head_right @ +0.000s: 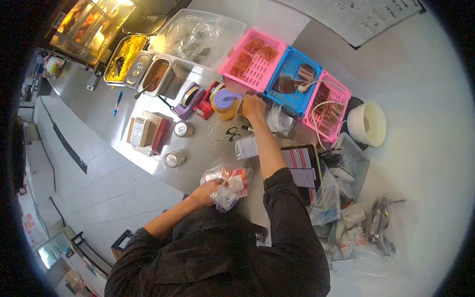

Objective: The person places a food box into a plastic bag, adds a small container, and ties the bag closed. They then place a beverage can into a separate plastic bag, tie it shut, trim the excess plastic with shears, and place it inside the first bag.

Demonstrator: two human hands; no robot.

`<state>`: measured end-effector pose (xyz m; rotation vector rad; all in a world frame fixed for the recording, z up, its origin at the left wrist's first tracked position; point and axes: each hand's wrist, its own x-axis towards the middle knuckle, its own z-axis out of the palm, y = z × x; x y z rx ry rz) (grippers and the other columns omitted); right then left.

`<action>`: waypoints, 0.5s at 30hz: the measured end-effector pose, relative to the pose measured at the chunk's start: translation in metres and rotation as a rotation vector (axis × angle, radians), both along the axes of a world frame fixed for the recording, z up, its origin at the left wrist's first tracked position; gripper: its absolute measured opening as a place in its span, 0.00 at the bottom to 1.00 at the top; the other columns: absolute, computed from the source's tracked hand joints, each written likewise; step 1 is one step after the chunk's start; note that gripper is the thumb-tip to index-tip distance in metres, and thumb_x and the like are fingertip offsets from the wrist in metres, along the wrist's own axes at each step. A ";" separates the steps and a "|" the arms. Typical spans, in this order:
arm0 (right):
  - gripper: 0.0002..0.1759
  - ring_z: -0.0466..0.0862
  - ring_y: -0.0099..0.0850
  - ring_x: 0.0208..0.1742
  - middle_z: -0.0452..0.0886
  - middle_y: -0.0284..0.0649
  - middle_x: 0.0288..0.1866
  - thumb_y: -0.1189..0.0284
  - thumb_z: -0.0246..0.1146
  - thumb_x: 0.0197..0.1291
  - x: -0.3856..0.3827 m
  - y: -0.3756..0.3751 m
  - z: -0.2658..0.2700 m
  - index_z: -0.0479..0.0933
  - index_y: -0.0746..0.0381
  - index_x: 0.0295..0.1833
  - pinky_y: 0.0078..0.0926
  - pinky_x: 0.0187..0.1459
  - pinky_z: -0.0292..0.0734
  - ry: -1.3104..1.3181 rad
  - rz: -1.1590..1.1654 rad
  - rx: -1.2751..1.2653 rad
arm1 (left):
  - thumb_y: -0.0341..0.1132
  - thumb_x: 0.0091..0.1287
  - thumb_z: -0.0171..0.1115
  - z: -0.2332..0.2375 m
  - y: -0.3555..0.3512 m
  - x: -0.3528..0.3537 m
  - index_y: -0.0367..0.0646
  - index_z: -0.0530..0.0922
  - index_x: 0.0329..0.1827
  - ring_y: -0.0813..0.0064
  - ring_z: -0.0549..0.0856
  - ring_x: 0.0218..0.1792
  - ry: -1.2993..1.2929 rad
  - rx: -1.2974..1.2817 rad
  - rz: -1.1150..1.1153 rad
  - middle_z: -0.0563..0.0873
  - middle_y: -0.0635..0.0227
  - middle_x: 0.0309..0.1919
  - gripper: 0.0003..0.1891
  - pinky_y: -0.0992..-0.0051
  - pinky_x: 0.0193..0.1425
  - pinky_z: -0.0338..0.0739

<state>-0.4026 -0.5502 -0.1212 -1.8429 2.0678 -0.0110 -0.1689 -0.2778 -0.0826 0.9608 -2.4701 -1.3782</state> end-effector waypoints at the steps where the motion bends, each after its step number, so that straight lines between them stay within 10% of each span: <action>1: 0.19 0.89 0.52 0.52 0.90 0.54 0.43 0.57 0.70 0.57 0.002 -0.001 0.000 0.89 0.60 0.45 0.48 0.53 0.84 0.006 0.016 0.012 | 0.39 0.69 0.58 -0.007 0.006 -0.002 0.38 0.76 0.49 0.47 0.86 0.46 0.093 0.024 0.084 0.83 0.50 0.40 0.14 0.55 0.54 0.83; 4: 0.17 0.89 0.51 0.50 0.90 0.53 0.44 0.57 0.69 0.59 -0.006 0.003 -0.009 0.90 0.56 0.46 0.48 0.52 0.84 0.016 0.045 0.004 | 0.41 0.70 0.59 -0.036 0.029 -0.011 0.38 0.77 0.51 0.50 0.85 0.49 0.052 0.354 0.269 0.83 0.51 0.42 0.16 0.57 0.57 0.81; 12: 0.06 0.89 0.48 0.43 0.90 0.48 0.39 0.69 0.72 0.61 -0.032 0.029 0.003 0.90 0.59 0.39 0.42 0.46 0.83 -0.407 -0.002 -0.443 | 0.36 0.56 0.70 -0.017 0.022 0.004 0.41 0.82 0.42 0.53 0.86 0.49 0.047 -0.240 0.064 0.83 0.57 0.41 0.13 0.61 0.55 0.83; 15: 0.03 0.91 0.36 0.40 0.91 0.45 0.41 0.76 0.70 0.64 -0.034 0.050 0.027 0.87 0.64 0.38 0.33 0.41 0.83 -0.874 -0.093 -0.628 | 0.35 0.53 0.70 -0.024 0.026 0.014 0.41 0.83 0.42 0.54 0.87 0.47 0.129 0.026 0.239 0.85 0.57 0.42 0.14 0.61 0.55 0.84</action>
